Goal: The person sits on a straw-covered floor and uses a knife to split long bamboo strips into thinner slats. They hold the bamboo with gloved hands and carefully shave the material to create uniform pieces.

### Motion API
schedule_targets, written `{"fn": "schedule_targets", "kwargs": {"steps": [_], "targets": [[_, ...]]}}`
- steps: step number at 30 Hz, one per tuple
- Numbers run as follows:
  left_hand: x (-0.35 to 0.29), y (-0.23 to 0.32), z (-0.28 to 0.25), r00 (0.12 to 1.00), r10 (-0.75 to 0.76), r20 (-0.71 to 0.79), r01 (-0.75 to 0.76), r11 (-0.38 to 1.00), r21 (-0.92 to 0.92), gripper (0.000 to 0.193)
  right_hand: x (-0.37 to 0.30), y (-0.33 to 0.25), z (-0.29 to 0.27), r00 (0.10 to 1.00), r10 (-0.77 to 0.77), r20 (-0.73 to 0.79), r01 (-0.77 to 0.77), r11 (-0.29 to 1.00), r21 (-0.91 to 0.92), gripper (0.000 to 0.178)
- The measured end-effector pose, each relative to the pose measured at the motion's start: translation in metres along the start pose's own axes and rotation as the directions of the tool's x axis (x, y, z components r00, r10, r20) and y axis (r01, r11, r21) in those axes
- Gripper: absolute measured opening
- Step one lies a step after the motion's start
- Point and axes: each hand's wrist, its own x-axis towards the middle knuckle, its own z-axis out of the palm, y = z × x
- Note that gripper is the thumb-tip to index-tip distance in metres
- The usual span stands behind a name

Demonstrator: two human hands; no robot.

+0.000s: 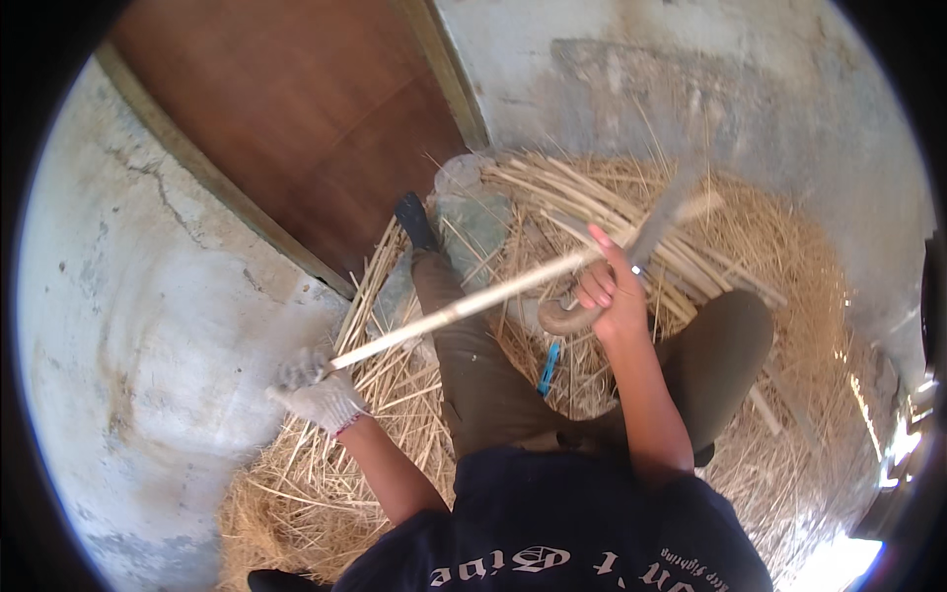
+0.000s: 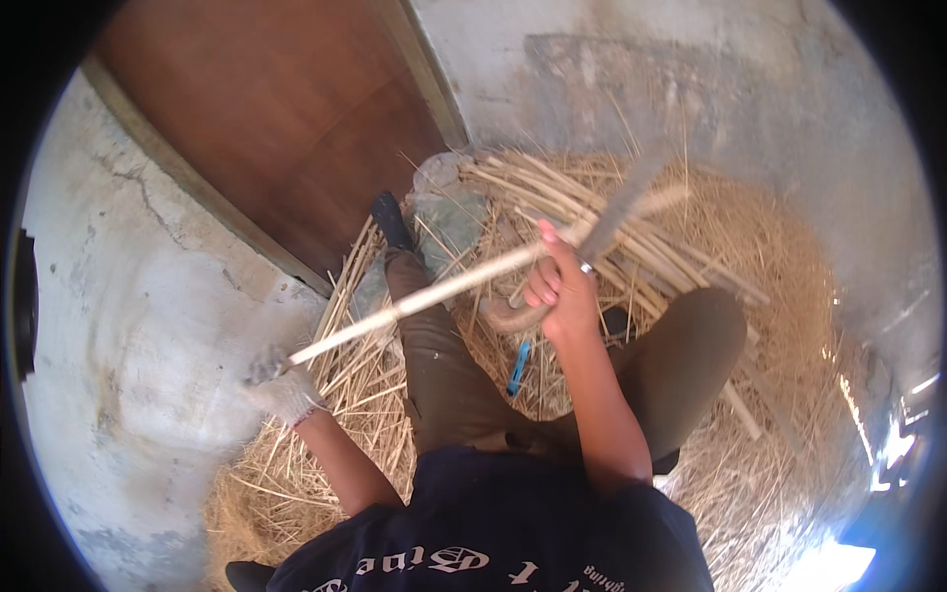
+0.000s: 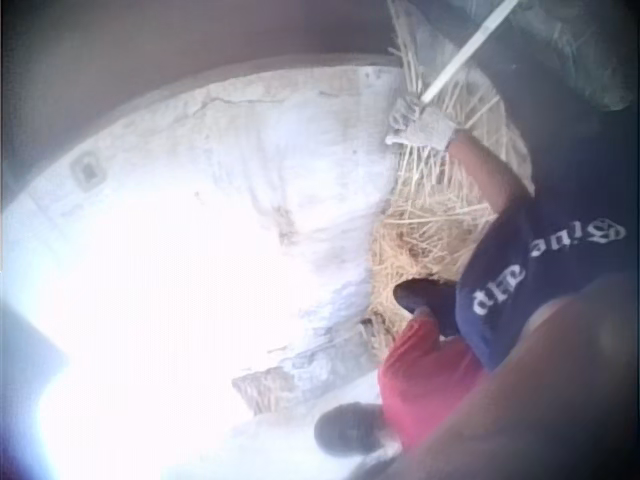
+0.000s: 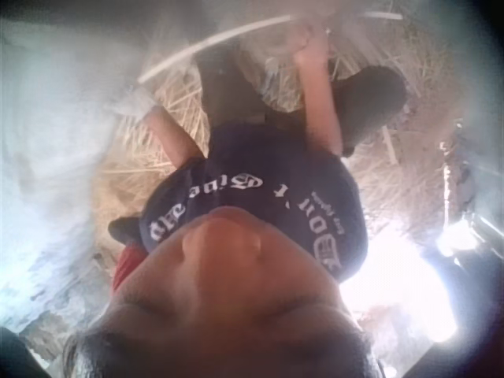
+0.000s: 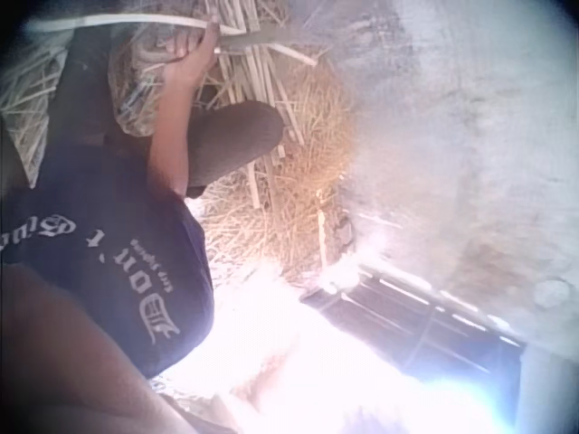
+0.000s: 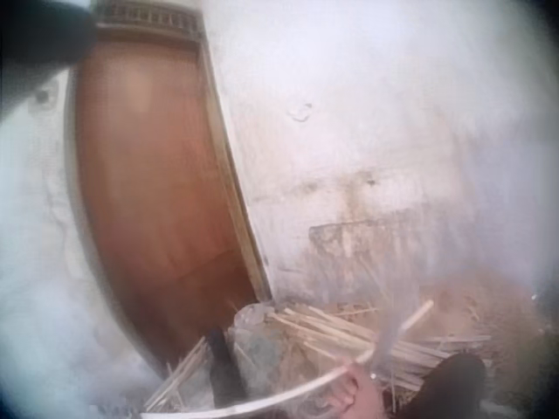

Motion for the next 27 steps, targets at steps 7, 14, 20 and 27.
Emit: {"fn": "schedule_targets", "kwargs": {"steps": [7,14,20,27], "targets": [[0.017,-0.098,-0.068,0.869,-0.475,-0.141,0.494,0.854,0.162,0.064,-0.008,-0.063,0.046,0.948,-0.314,0.052,0.318,0.935,-0.154,0.034],[-0.074,-0.186,-0.057,0.992,0.084,0.092,-0.112,0.276,0.954,0.055,0.041,-0.142,0.093,0.862,-0.413,0.294,0.501,0.783,-0.37,0.029],[-0.131,-0.192,0.089,0.444,-0.365,0.818,-0.71,0.414,0.57,0.048,0.055,-0.133,0.082,0.871,-0.373,0.32,0.482,0.776,-0.408,0.027],[-0.124,-0.226,0.183,0.077,-0.804,0.59,-0.657,0.404,0.636,0.055,0.046,-0.13,0.102,0.795,-0.388,0.467,0.564,0.756,-0.332,0.024]]}}
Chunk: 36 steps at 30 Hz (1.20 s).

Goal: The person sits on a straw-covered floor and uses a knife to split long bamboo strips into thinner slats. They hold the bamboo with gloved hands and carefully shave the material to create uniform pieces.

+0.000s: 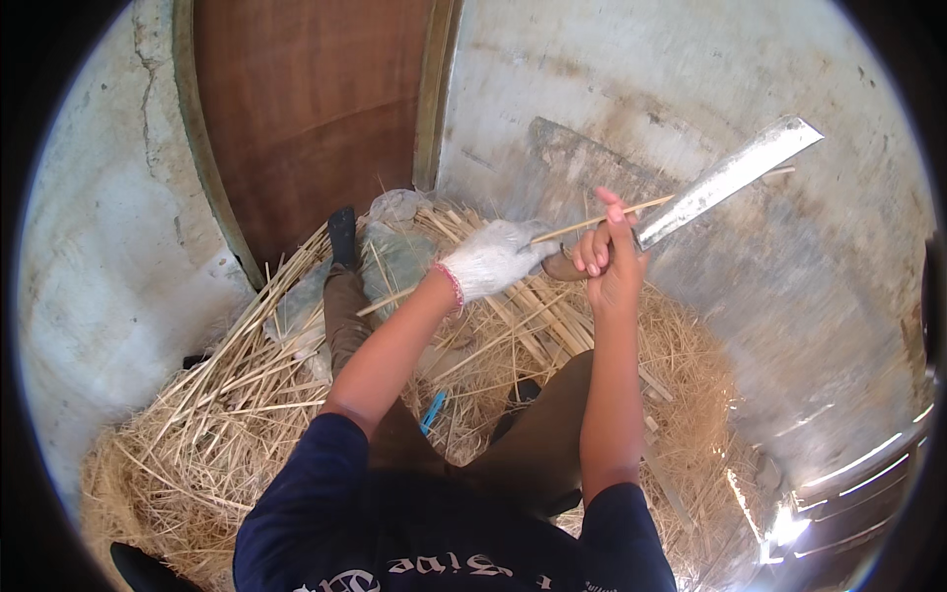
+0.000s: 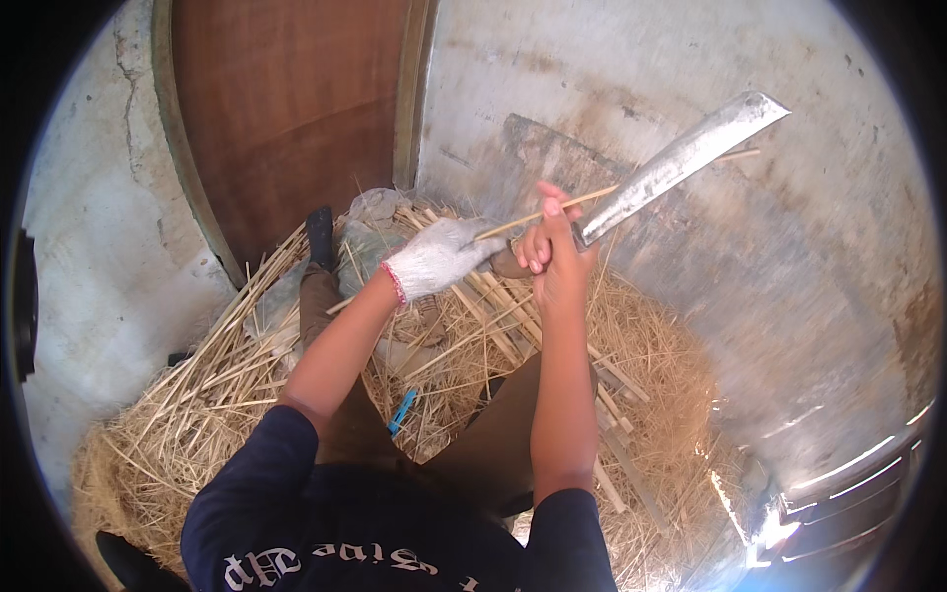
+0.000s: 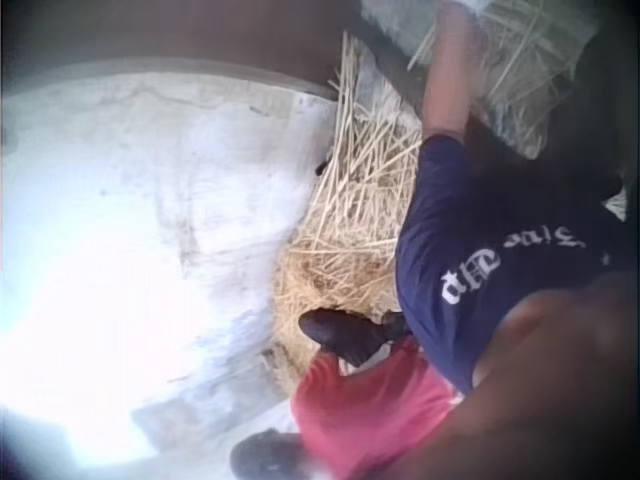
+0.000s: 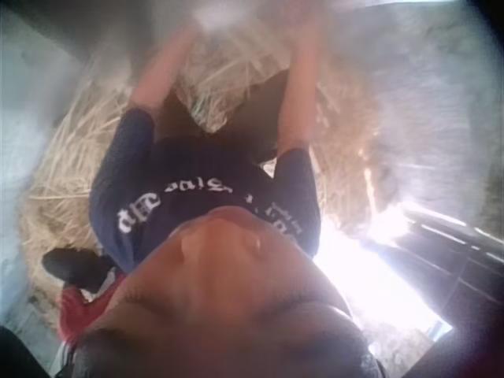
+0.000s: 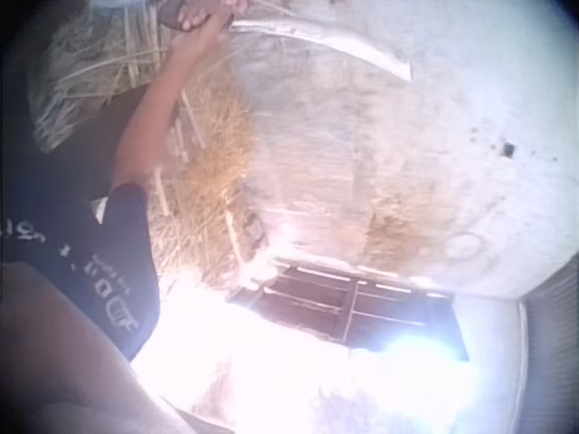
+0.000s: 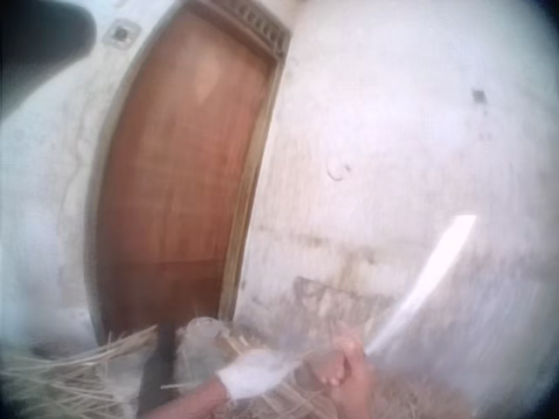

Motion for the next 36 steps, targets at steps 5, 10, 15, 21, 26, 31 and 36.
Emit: {"fn": "schedule_targets", "kwargs": {"steps": [5,10,15,21,26,31,36], "targets": [[0.017,-0.044,-0.032,0.922,-0.112,-0.371,0.008,0.963,-0.271,0.045,0.003,-0.012,-0.019,0.996,-0.093,-0.004,0.093,0.992,0.086,0.032],[0.014,-0.071,-0.046,0.778,-0.227,-0.586,-0.333,0.642,-0.69,0.046,0.007,-0.007,-0.049,0.989,-0.063,-0.137,0.091,0.973,0.21,0.026],[0.009,-0.1,-0.014,0.658,-0.182,-0.731,-0.445,0.689,-0.572,0.038,0.015,0.014,-0.064,0.982,0.027,-0.187,0.018,0.972,0.235,0.023],[0.024,-0.109,0.002,0.768,-0.151,-0.622,-0.154,0.9,-0.409,0.042,0.041,0.059,-0.078,0.949,0.042,-0.314,-0.032,0.999,0.038,0.018],[0.012,-0.121,0.004,0.871,-0.078,-0.485,0.052,0.996,-0.067,0.039,0.042,0.071,-0.057,0.952,0.205,-0.229,-0.173,0.973,0.151,0.023],[-0.001,-0.118,0.001,0.881,0.07,-0.468,0.061,0.964,0.26,0.038,0.033,0.08,-0.047,0.946,0.271,-0.181,-0.251,0.96,0.125,0.025],[0.0,-0.141,-0.001,0.911,-0.104,-0.398,0.18,0.971,0.159,0.041,0.03,0.093,-0.049,0.947,0.303,-0.105,-0.306,0.952,-0.017,0.025]]}}
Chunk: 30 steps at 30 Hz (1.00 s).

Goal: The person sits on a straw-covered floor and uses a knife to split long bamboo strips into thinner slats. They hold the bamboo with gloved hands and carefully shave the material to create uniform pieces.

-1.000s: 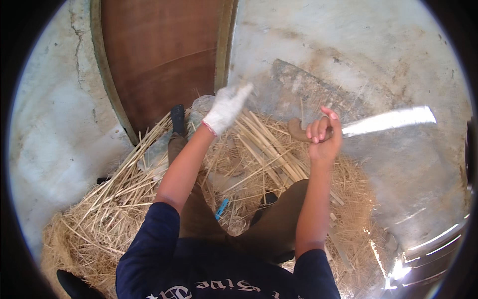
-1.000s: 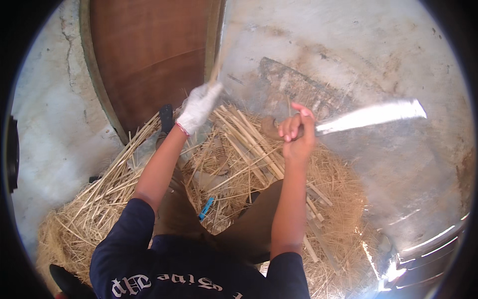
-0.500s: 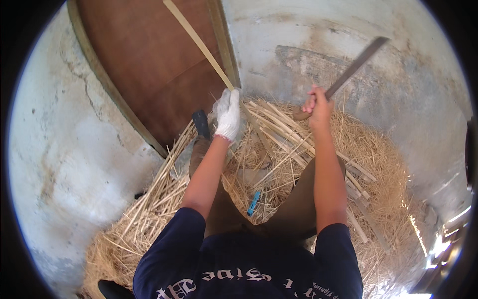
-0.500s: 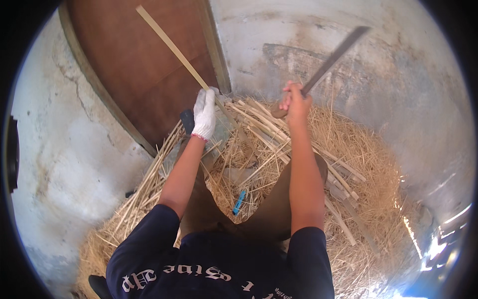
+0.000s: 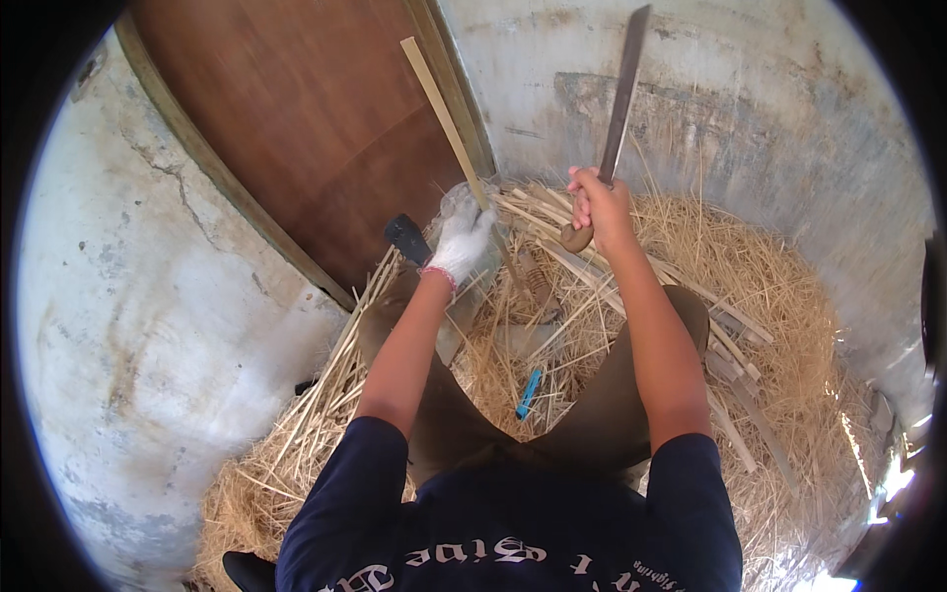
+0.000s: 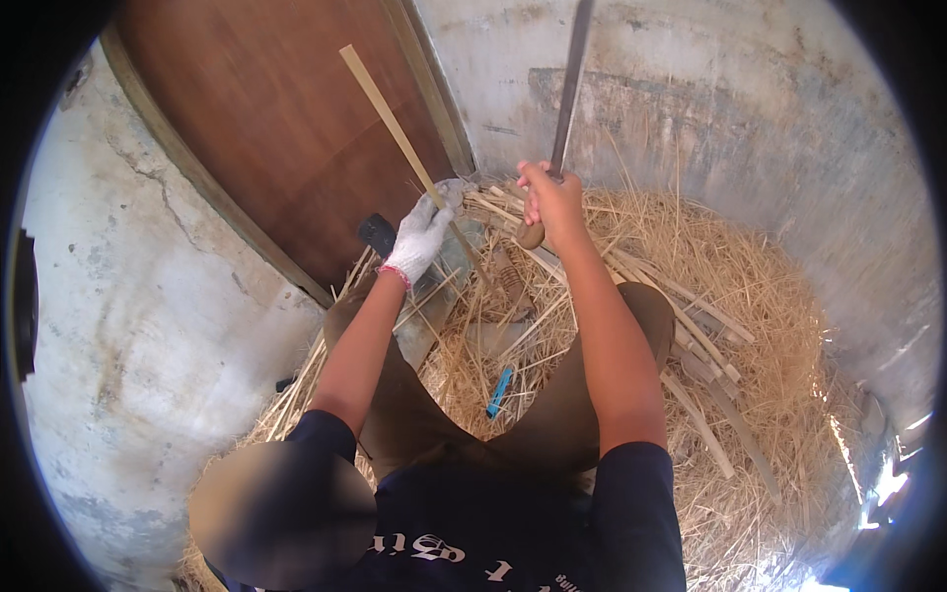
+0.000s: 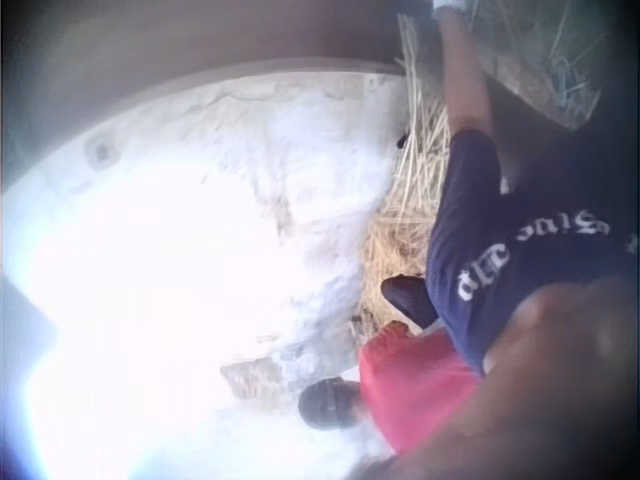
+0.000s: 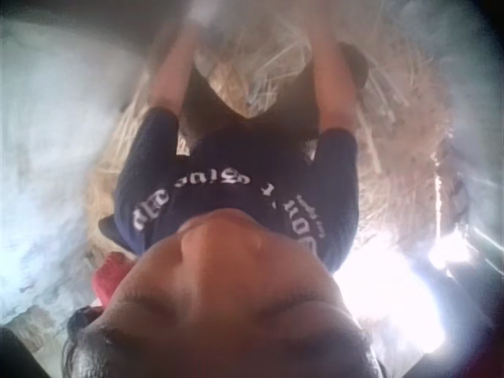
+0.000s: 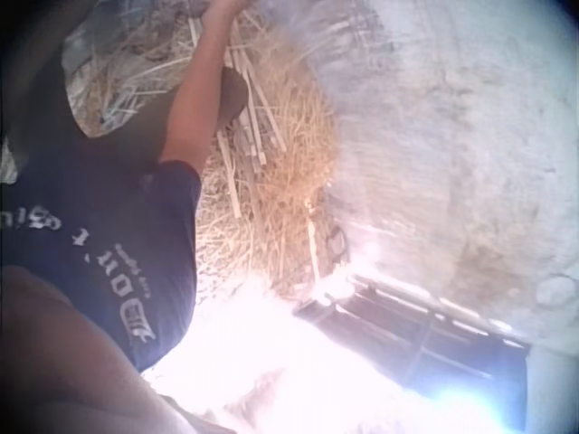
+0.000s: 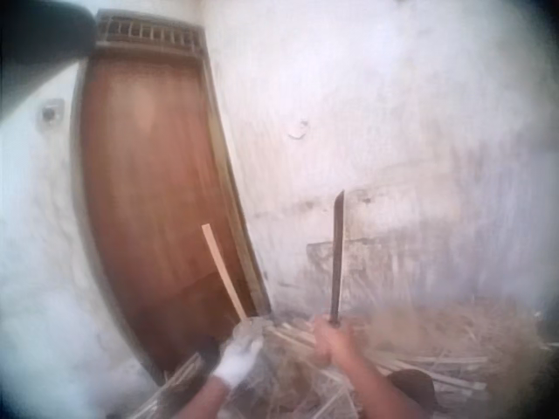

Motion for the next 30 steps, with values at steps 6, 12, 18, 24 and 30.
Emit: {"fn": "schedule_targets", "kwargs": {"steps": [6,12,18,24,30], "targets": [[0.052,0.019,-0.028,0.984,0.007,-0.178,-0.087,0.891,-0.445,0.037,-0.035,0.025,0.017,0.986,0.158,-0.049,-0.165,0.947,-0.276,0.029],[0.07,0.056,-0.051,0.972,-0.037,-0.234,-0.162,0.614,-0.772,0.027,-0.09,0.074,0.029,0.853,0.488,-0.183,-0.521,0.794,-0.313,0.037],[0.069,0.056,-0.049,0.959,-0.08,-0.271,-0.173,0.594,-0.786,0.025,-0.181,0.129,0.027,0.642,0.713,-0.282,-0.761,0.637,-0.124,0.026],[0.058,0.041,-0.043,0.918,0.007,-0.396,-0.306,0.647,-0.698,0.022,-0.189,0.143,0.038,0.848,0.465,-0.254,-0.517,0.831,-0.205,0.024],[0.051,0.049,-0.035,0.896,-0.078,-0.436,-0.27,0.686,-0.676,0.019,-0.188,0.153,0.04,0.626,0.739,-0.248,-0.776,0.561,-0.287,0.025]]}}
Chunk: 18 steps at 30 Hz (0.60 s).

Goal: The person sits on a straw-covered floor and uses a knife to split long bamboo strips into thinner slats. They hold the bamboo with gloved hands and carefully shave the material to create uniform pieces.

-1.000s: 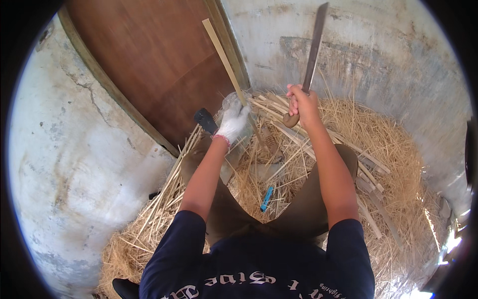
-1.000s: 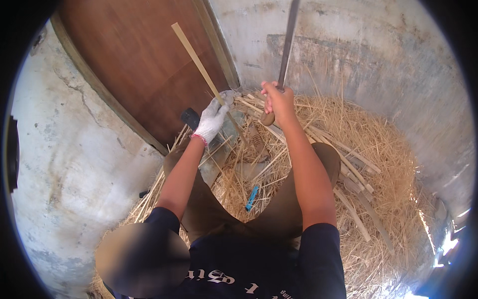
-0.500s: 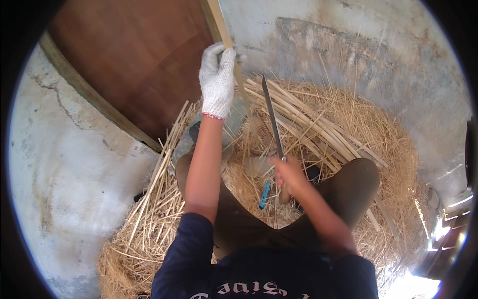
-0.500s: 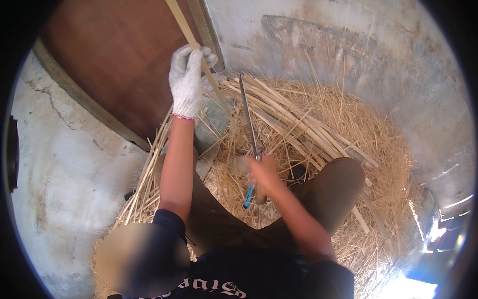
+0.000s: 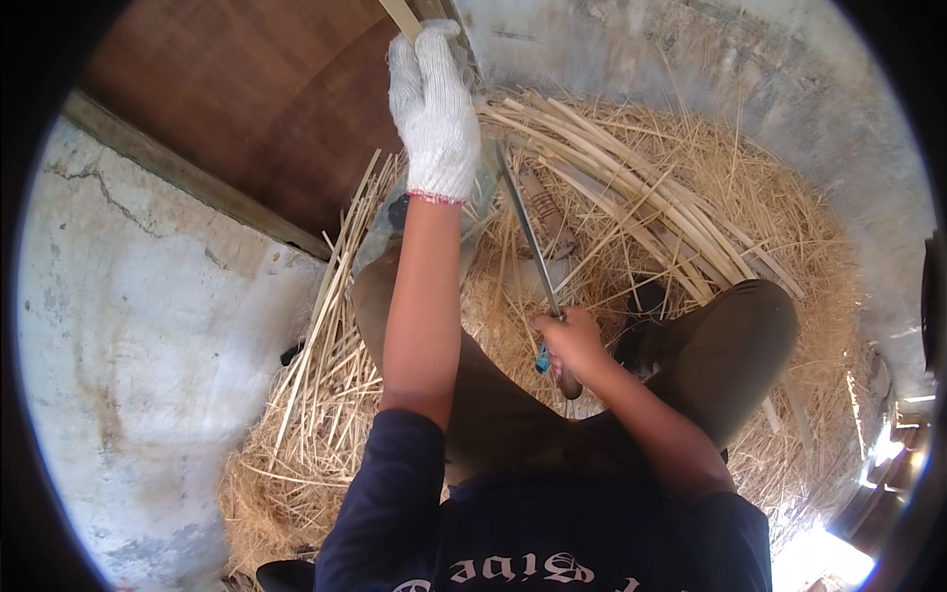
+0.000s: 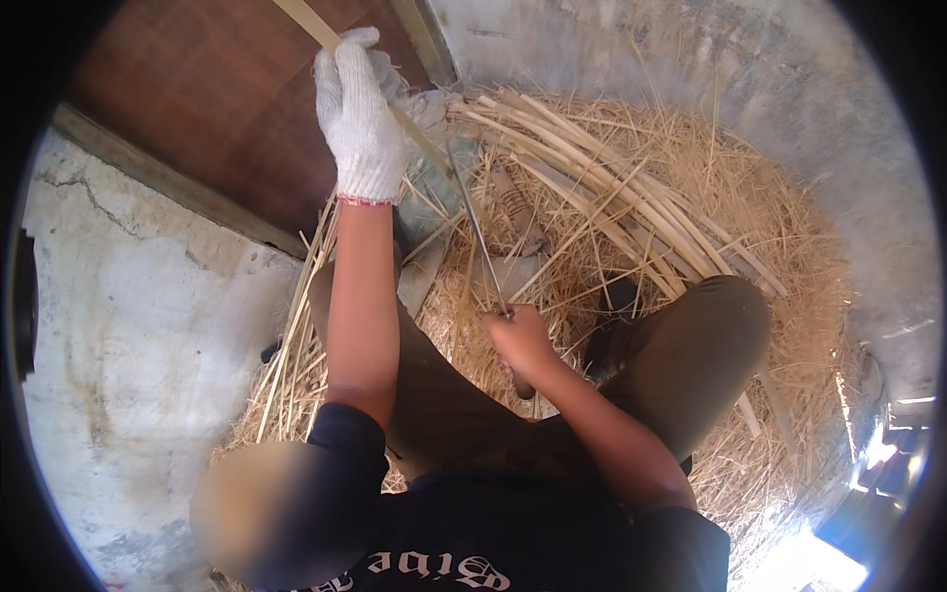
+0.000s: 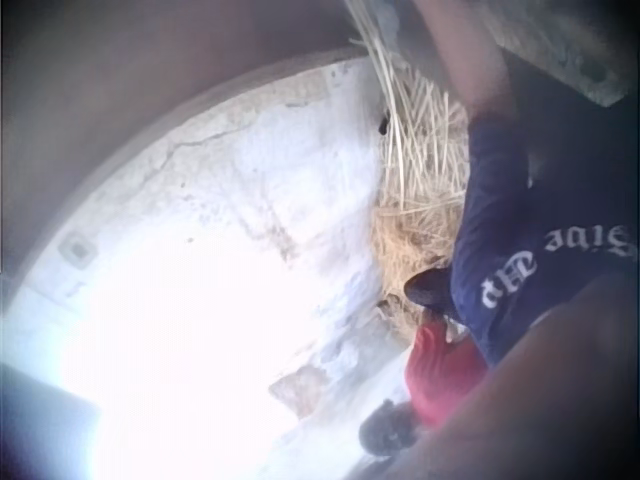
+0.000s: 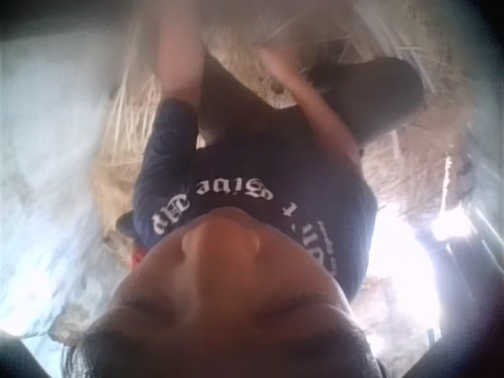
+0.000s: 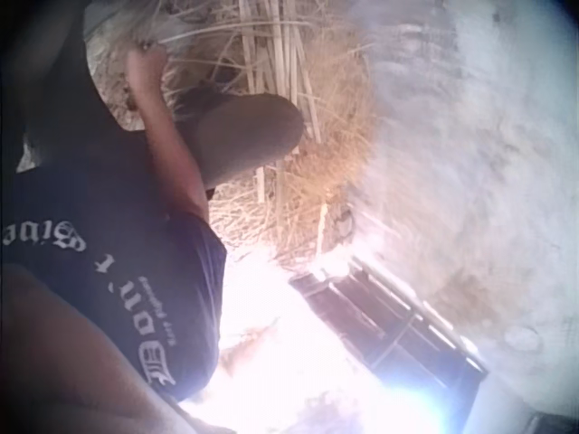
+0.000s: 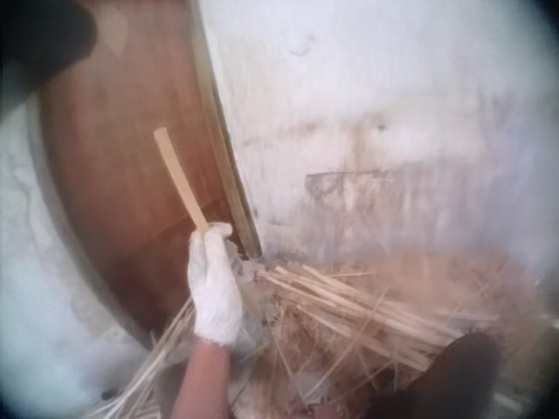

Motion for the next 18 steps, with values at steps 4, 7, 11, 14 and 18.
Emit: {"fn": "schedule_targets", "kwargs": {"steps": [4,7,11,14,18], "targets": [[0.001,0.003,-0.007,0.996,-0.064,-0.067,0.058,0.994,-0.09,0.021,-0.012,-0.011,-0.006,0.996,-0.085,-0.025,0.083,0.995,-0.054,0.023],[-0.004,0.007,-0.01,0.996,-0.083,-0.026,0.079,0.989,-0.128,0.024,-0.022,-0.013,-0.014,0.984,-0.175,-0.024,0.174,0.985,-0.013,0.021],[-0.008,0.003,-0.008,0.997,-0.032,-0.074,0.019,0.984,-0.178,0.025,-0.014,-0.01,-0.014,0.885,-0.443,-0.142,0.445,0.895,-0.018,0.025],[-0.013,0.002,0.001,0.996,-0.045,-0.075,0.029,0.978,-0.207,0.023,-0.001,0.007,0.0,0.877,-0.438,-0.195,0.446,0.895,-0.005,0.028],[-0.018,0.0,0.007,0.994,-0.079,-0.08,0.06,0.974,-0.218,0.03,-0.004,-0.005,0.007,0.991,-0.107,-0.078,0.092,0.98,-0.177,0.031]]}}
